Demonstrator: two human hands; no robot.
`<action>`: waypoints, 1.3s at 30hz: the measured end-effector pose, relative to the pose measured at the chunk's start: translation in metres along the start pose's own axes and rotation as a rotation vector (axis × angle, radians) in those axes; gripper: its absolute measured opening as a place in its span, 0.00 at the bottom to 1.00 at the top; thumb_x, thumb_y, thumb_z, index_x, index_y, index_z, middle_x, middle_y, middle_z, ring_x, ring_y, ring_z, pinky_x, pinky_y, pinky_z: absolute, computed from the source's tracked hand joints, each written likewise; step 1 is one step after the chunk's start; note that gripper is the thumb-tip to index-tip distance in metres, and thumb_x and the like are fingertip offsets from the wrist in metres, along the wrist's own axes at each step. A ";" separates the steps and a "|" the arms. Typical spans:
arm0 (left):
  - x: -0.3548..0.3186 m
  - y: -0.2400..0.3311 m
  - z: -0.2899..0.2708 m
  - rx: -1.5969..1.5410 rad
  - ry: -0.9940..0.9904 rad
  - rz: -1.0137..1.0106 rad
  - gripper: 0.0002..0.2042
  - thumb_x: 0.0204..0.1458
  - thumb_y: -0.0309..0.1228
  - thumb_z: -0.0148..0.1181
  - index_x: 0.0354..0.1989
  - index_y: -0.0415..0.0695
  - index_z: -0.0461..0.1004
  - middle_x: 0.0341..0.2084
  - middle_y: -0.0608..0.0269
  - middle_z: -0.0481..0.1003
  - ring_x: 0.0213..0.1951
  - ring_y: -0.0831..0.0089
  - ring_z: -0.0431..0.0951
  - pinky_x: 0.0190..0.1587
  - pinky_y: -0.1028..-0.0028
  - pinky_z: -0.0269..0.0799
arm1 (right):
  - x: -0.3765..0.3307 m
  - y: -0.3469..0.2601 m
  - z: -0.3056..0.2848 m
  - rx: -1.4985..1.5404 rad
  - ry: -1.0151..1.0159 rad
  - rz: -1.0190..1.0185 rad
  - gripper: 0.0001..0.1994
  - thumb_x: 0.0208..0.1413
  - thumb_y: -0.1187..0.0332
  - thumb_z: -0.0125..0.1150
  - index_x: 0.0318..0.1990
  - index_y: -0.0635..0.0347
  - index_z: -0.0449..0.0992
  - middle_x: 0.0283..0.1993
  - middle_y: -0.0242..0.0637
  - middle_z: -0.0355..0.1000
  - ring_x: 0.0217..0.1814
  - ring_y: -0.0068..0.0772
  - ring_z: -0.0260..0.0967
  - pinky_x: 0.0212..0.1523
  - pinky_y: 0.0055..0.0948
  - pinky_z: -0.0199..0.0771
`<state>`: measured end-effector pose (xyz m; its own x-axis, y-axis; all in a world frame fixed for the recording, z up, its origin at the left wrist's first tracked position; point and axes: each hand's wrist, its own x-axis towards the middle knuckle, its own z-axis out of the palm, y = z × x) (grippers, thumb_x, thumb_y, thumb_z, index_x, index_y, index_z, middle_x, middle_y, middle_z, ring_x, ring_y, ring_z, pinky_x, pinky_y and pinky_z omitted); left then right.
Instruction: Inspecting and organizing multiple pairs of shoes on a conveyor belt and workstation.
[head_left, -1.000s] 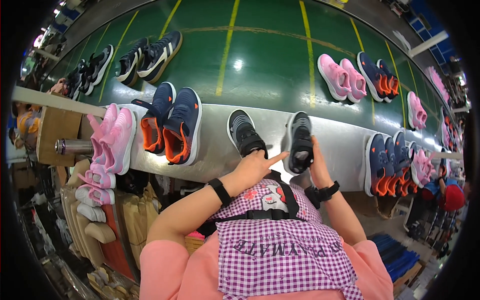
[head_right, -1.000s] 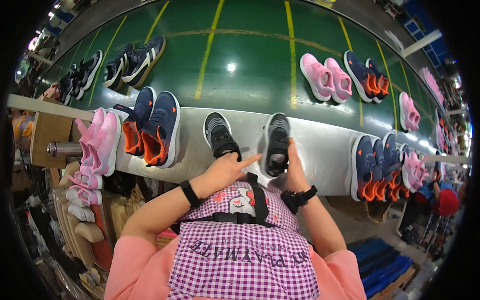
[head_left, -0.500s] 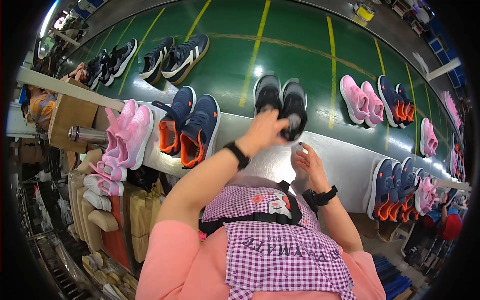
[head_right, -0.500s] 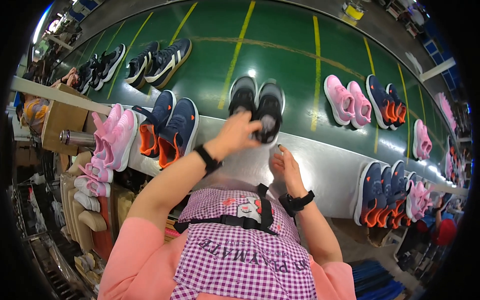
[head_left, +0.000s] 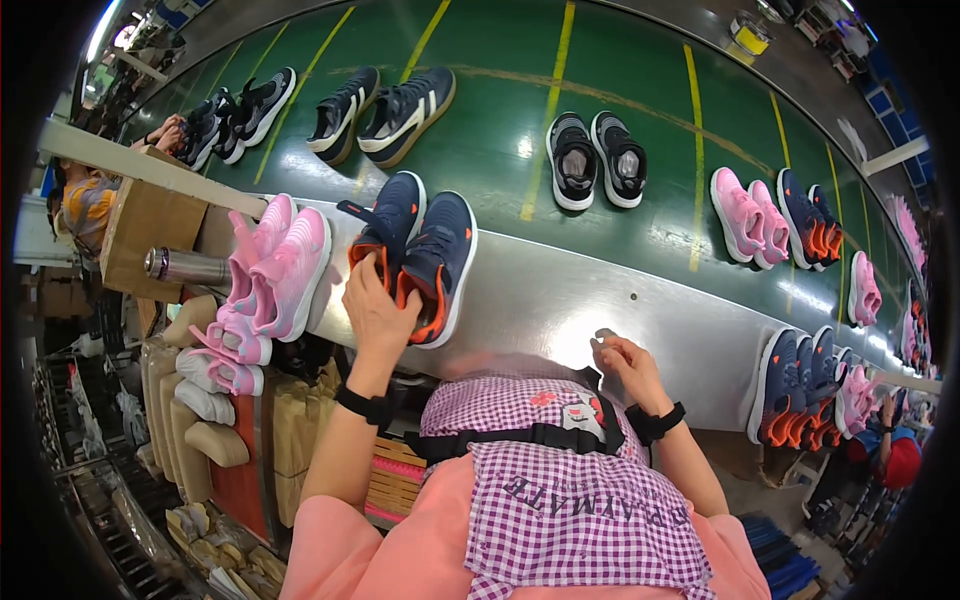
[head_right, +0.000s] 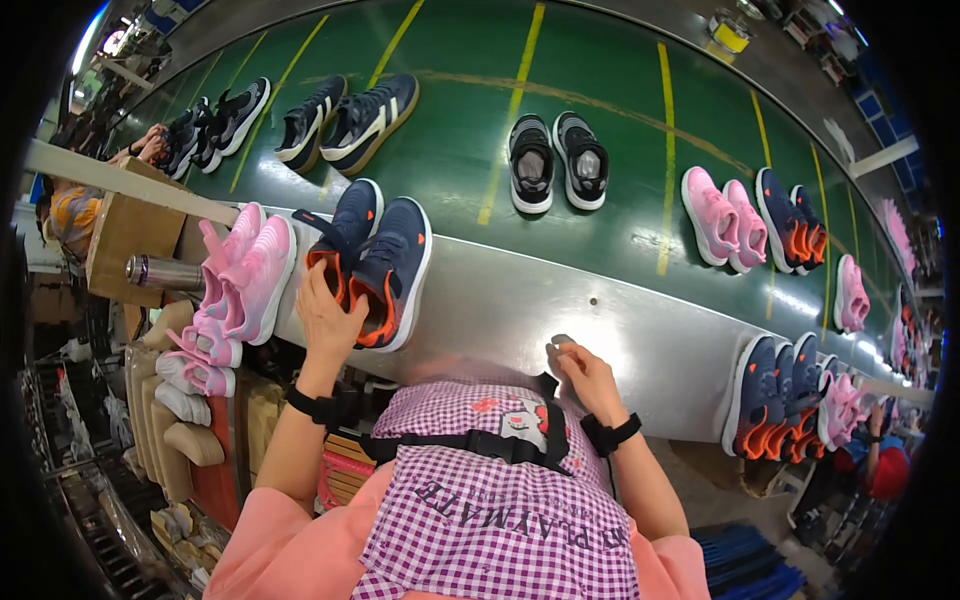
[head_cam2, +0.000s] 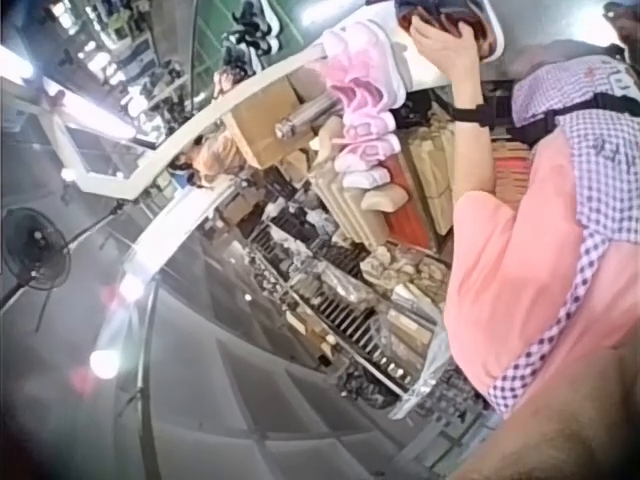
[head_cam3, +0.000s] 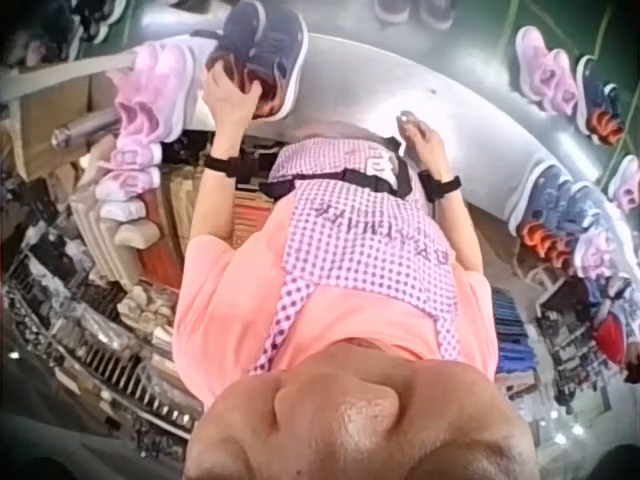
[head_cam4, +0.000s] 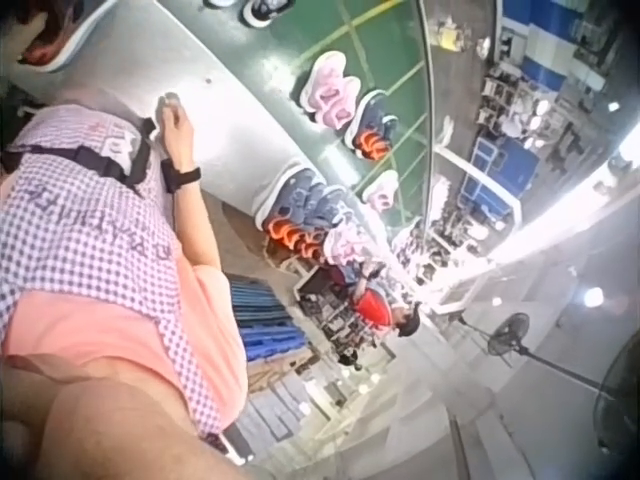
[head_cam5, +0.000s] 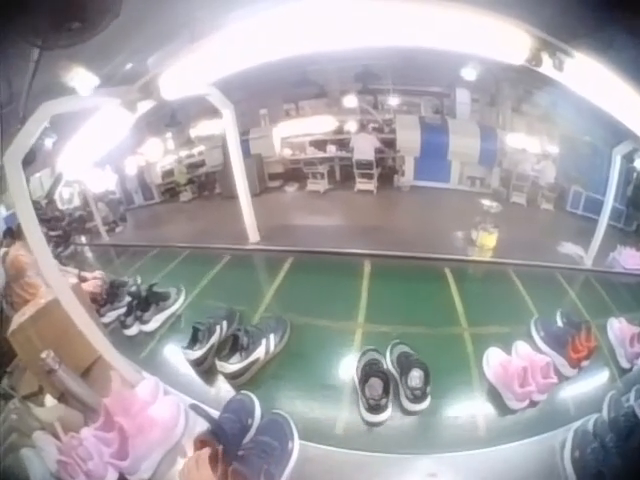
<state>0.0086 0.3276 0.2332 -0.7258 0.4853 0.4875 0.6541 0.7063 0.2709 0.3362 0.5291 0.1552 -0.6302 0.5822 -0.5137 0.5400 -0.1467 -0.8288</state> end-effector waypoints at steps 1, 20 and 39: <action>-0.003 -0.019 0.003 0.005 0.004 -0.004 0.14 0.39 0.33 0.65 0.34 0.39 0.74 0.32 0.53 0.75 0.40 0.56 0.74 0.49 0.60 0.64 | 0.000 -0.014 0.006 -0.002 -0.006 -0.004 0.14 0.58 0.68 0.55 0.49 0.64 0.73 0.36 0.35 0.75 0.38 0.22 0.70 0.42 0.22 0.70; 0.018 0.073 0.060 -0.753 -0.492 0.234 0.10 0.44 0.38 0.62 0.27 0.43 0.76 0.23 0.59 0.76 0.30 0.57 0.76 0.40 0.62 0.67 | 0.004 -0.089 0.080 -0.037 0.173 -0.275 0.43 0.50 0.74 0.61 0.69 0.56 0.40 0.63 0.50 0.58 0.62 0.43 0.62 0.60 0.35 0.65; 0.231 -0.150 0.188 0.146 -0.526 0.003 0.27 0.31 0.60 0.67 0.40 0.60 0.79 0.51 0.53 0.71 0.54 0.57 0.68 0.59 0.54 0.50 | 0.012 -0.090 0.112 -0.279 0.435 -0.145 0.37 0.53 0.78 0.50 0.69 0.63 0.40 0.67 0.54 0.50 0.68 0.47 0.52 0.66 0.34 0.52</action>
<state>-0.2976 0.4303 0.1493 -0.7569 0.6535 -0.0031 0.6473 0.7504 0.1336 0.2181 0.4597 0.1987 -0.4521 0.8670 -0.2096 0.6297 0.1437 -0.7634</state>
